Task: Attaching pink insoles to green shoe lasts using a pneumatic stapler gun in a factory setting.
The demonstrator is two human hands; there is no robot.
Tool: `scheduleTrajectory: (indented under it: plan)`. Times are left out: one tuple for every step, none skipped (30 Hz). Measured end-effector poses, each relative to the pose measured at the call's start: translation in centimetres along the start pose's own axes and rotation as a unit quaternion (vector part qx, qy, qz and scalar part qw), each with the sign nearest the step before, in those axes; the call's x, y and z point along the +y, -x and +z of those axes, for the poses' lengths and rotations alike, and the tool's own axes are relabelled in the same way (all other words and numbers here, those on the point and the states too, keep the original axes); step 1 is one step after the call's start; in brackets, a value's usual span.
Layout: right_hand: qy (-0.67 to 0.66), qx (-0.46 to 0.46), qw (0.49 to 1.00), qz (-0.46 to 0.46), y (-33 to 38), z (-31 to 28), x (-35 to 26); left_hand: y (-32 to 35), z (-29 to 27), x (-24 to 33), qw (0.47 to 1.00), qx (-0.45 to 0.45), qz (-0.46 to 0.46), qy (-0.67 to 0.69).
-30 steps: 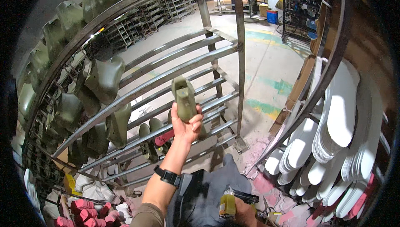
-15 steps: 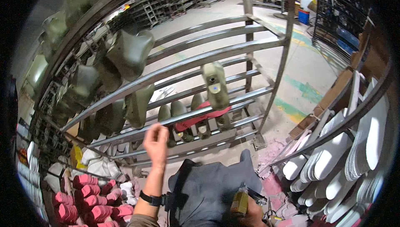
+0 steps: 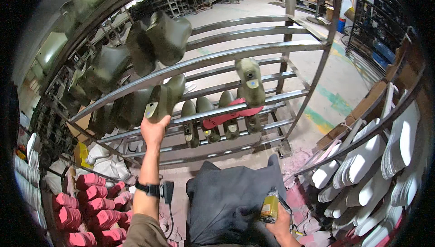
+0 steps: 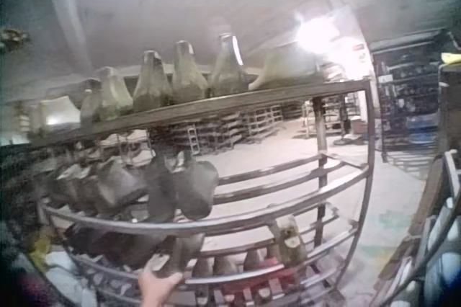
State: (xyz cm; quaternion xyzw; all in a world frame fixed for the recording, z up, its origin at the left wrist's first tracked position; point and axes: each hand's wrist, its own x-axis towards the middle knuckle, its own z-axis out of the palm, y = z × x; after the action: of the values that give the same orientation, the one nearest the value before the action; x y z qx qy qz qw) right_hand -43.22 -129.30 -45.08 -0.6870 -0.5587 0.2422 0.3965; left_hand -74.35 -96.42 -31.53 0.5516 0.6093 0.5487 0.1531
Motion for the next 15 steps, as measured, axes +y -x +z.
scheduleTrajectory:
  plan:
    - [0.008,0.021,1.0,-0.007,0.1,0.3,1.0,1.6,-0.8,-0.4,0.997,0.003,-0.021,0.075]
    - [0.006,0.012,1.0,-0.011,0.2,0.2,1.8,3.3,-2.0,-0.7,0.988,0.01,-0.041,0.146]
    - [-0.02,0.014,0.999,0.026,0.3,0.2,2.6,5.1,-3.2,-0.5,0.975,0.01,-0.077,0.208]
    - [-0.05,0.011,0.997,0.062,0.6,0.3,3.4,6.9,-5.1,-0.5,0.958,0.016,-0.109,0.265]
    - [-0.021,0.0,0.998,0.066,0.9,0.2,4.9,8.7,-6.8,-2.0,0.935,0.003,-0.133,0.329]
    - [0.033,-0.017,0.99,0.134,0.7,-0.6,3.8,10.3,-8.2,-2.8,0.906,-0.01,-0.158,0.393]
    - [0.014,0.044,0.983,0.18,1.3,-0.1,5.2,12.1,-9.3,-3.1,0.855,-0.058,-0.234,0.459]
    - [-0.006,0.101,0.97,0.222,1.7,0.2,6.3,13.9,-10.1,-2.3,0.792,-0.098,-0.304,0.52]
    - [0.005,0.106,0.961,0.254,1.7,-0.3,7.4,15.8,-10.1,-3.1,0.751,-0.148,-0.343,0.544]
    - [0.014,0.107,0.953,0.282,1.5,-0.6,7.8,17.7,-10.2,-4.1,0.709,-0.193,-0.378,0.564]
    - [-0.068,0.109,0.952,0.279,1.2,-0.8,8.5,19.3,-9.8,-4.7,0.681,-0.214,-0.428,0.554]
    - [-0.169,0.103,0.928,0.317,1.0,-1.2,8.9,20.9,-9.1,-5.4,0.649,-0.234,-0.477,0.544]
    - [-0.162,0.122,0.95,0.236,1.0,-1.2,11.4,23.1,-7.8,-7.9,0.671,-0.23,-0.522,0.474]
    - [-0.16,0.135,0.966,0.152,1.1,-0.8,13.6,24.9,-6.7,-9.8,0.687,-0.218,-0.566,0.401]
    - [-0.186,0.095,0.958,0.198,0.2,-1.2,10.7,25.6,-5.5,-9.7,0.695,-0.301,-0.523,0.39]
